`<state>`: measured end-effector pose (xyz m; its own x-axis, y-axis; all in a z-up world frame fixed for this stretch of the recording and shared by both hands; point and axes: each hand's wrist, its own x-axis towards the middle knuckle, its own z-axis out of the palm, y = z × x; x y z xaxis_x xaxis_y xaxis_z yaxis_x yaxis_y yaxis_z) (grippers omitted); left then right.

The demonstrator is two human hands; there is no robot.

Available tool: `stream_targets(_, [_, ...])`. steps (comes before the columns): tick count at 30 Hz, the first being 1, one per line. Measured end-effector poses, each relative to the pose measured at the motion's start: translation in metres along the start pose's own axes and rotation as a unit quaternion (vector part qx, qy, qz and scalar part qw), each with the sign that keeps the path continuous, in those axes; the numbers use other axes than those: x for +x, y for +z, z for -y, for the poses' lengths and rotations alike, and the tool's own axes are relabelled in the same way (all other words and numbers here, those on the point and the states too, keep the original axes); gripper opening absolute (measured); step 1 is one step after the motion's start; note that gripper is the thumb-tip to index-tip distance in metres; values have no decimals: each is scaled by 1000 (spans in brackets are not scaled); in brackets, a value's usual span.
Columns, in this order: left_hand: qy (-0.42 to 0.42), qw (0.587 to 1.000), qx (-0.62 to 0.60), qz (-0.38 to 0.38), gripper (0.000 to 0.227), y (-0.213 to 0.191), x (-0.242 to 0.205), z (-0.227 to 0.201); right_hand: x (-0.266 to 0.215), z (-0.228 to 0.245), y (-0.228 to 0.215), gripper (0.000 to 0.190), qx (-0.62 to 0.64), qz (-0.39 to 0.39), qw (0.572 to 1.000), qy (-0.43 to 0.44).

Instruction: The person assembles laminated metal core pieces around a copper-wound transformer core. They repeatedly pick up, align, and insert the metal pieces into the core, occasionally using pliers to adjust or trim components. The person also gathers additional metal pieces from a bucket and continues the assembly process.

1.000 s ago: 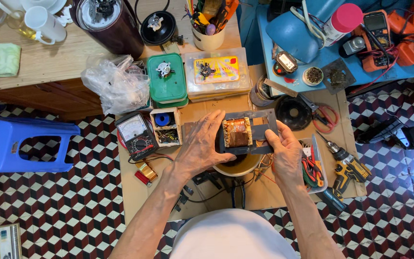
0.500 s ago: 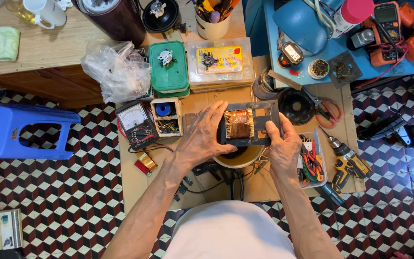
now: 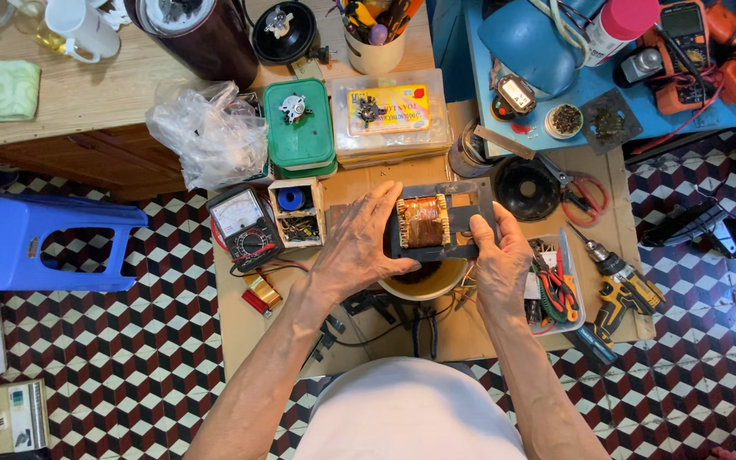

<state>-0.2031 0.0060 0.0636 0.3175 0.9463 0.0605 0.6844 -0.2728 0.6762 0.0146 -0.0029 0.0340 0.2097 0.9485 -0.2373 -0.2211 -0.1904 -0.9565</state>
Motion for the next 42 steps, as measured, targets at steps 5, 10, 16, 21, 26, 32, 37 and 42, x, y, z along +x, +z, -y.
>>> stream_targets(5, [-2,1000,-9,3,115,0,1,-1,0,0,3,34,-48,-16,998,-39])
stream_targets(10, [-18,1000,-6,13,116,1,1,-2,-3,11,3,35,-142,-7,988,-59])
stream_targets(16, [-4,1000,1,5,116,-1,0,-2,5,13,-2,38,-170,18,985,-37])
stream_targets(21, [-3,1000,0,7,114,-2,0,-2,18,4,-9,34,-6,51,997,65])
stream_targets(26, [5,1000,-4,-2,114,-3,1,-3,6,2,-2,31,-48,15,999,11])
stream_targets(32, [-16,1000,-10,19,113,-6,2,-6,-3,9,4,32,-148,13,987,-67])
stream_targets(37, [-23,999,-15,28,114,-8,3,-7,-5,12,8,33,-172,30,983,-53])
stream_targets(42, [-22,999,-31,31,118,-4,2,-4,-14,12,16,39,-276,34,957,-82])
